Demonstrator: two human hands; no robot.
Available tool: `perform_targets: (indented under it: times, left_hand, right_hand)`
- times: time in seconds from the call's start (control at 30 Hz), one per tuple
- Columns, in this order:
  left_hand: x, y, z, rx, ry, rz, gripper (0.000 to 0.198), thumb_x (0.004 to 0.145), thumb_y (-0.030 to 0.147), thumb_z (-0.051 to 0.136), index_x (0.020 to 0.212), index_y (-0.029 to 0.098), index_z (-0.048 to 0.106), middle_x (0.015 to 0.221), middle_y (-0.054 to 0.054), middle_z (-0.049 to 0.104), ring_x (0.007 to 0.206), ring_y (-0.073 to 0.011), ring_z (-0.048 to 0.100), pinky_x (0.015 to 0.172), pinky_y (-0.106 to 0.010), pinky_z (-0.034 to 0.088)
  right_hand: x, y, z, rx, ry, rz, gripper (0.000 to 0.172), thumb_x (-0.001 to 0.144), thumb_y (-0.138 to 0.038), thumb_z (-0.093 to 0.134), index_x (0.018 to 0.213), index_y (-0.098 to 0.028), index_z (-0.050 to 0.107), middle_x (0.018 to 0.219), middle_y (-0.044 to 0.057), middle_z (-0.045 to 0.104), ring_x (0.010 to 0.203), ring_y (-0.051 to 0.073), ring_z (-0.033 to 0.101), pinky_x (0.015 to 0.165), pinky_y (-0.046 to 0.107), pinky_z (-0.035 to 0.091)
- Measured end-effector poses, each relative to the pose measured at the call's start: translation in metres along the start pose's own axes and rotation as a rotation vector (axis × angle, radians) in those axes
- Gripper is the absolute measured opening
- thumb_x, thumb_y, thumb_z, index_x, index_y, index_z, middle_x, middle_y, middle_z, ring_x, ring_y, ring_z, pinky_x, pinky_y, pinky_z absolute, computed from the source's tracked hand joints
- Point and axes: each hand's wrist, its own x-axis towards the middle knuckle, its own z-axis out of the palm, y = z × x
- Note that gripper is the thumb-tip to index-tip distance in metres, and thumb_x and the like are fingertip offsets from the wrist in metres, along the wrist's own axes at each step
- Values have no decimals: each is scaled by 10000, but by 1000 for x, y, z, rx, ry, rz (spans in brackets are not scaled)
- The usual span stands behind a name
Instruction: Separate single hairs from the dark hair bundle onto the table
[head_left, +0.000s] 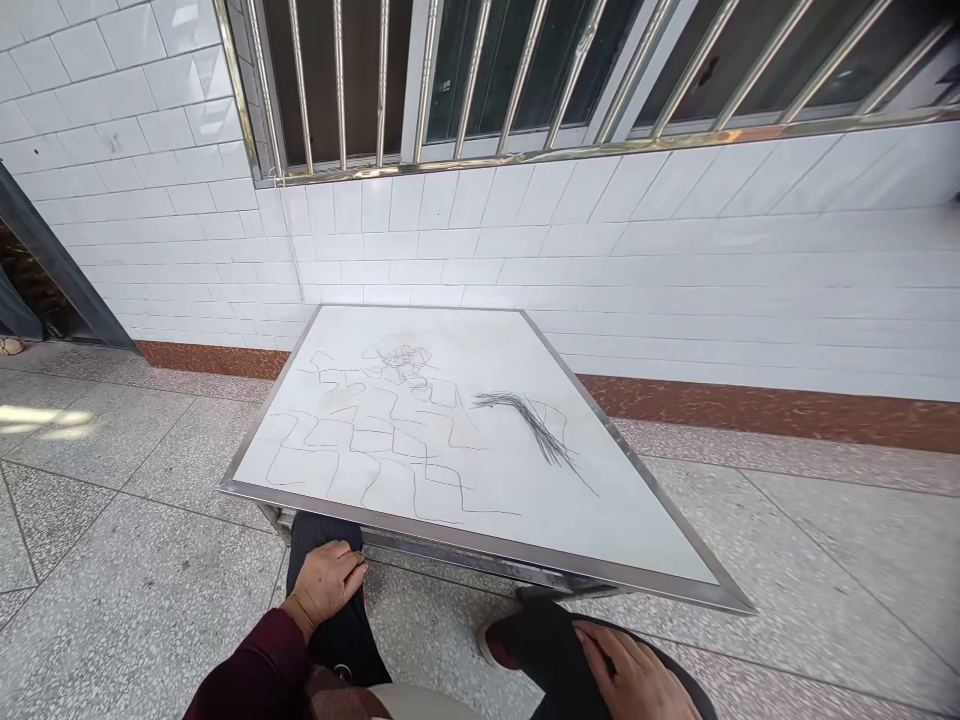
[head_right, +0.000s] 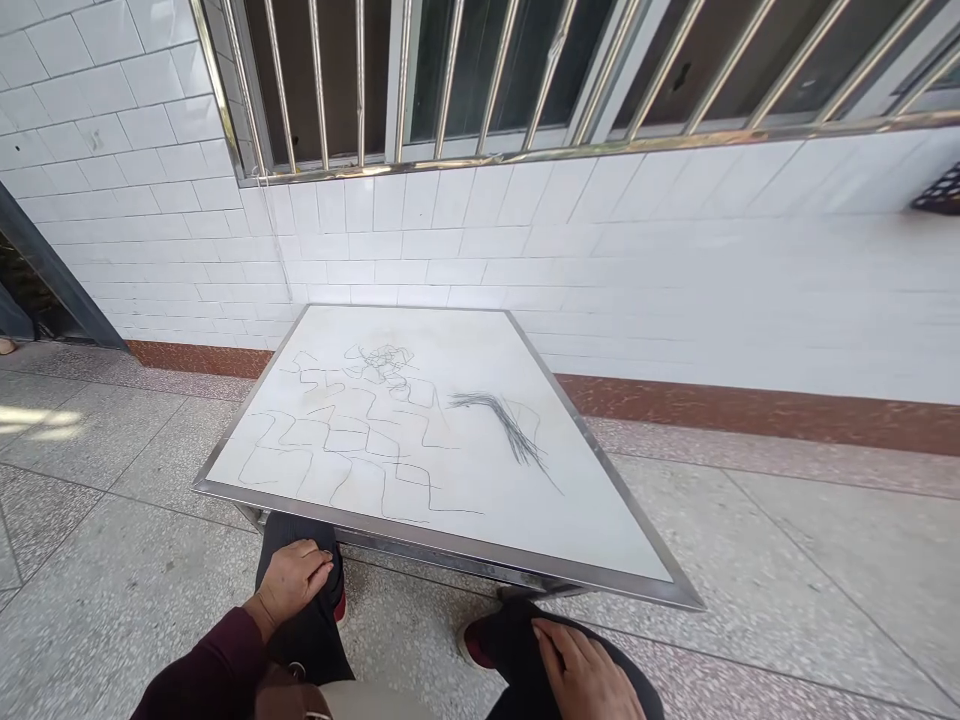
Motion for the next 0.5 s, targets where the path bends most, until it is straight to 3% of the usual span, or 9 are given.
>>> perform_targets:
  times: [0.2, 0.27, 0.4, 0.5]
  left_hand:
    - [0, -2, 1, 21, 15, 35, 222, 946, 205, 462, 885, 182, 673, 772, -47, 650, 742, -168, 631, 714, -291, 518]
    - [1, -4, 2, 52, 48, 48, 221, 946, 201, 463, 886, 198, 675, 768, -35, 652, 729, -158, 636, 716, -280, 524]
    - [5, -7, 6, 56, 94, 92, 246, 949, 206, 449, 876, 219, 683, 747, -23, 660, 701, -144, 653, 704, -249, 538]
    - [7, -8, 8, 55, 116, 114, 263, 947, 211, 438, 862, 227, 686, 728, -20, 664, 685, -146, 667, 686, -240, 548]
  right_hand:
    - [6, -15, -12, 93, 29, 50, 353, 919, -456, 432, 920, -218, 694, 896, 67, 729, 839, 245, 683, 758, 377, 534]
    - [21, -24, -19, 185, 128, 105, 351, 949, -445, 403, 925, -220, 672, 887, 61, 714, 836, 227, 676, 752, 359, 542]
    - [83, -38, -31, 326, 248, 87, 284, 964, -398, 428, 979, -213, 643, 912, 80, 689, 884, 232, 633, 806, 380, 517]
    - [142, -34, -33, 357, 199, 175, 290, 962, -383, 409, 979, -214, 644, 956, 83, 672, 928, 224, 597, 846, 367, 488]
